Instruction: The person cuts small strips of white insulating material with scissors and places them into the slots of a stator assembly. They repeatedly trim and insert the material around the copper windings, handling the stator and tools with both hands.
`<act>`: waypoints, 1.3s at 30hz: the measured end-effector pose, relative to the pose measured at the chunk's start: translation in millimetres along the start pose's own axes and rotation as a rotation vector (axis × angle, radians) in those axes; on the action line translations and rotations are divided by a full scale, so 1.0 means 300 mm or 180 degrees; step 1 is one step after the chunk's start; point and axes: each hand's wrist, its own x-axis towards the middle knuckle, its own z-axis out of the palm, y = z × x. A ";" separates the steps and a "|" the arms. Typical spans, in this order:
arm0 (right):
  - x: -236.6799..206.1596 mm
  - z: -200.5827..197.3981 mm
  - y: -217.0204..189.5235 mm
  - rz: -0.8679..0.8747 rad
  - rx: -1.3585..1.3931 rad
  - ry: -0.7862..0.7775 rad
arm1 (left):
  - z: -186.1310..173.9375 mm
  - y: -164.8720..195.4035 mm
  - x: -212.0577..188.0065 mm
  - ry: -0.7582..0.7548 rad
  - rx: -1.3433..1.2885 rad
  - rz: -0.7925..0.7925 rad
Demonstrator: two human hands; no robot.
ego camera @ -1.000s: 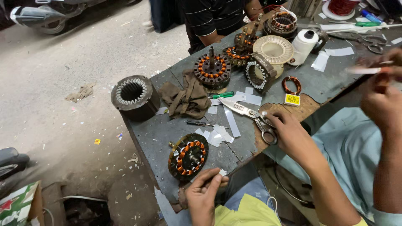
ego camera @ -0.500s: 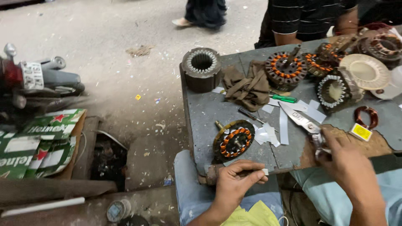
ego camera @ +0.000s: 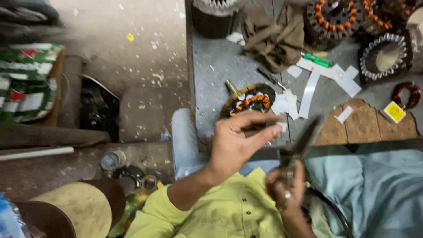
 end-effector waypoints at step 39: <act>0.494 -0.129 -0.622 -0.0683 -0.5872 -0.0025 | -0.060 -0.239 -0.048 -0.0956 -0.0942 -0.0655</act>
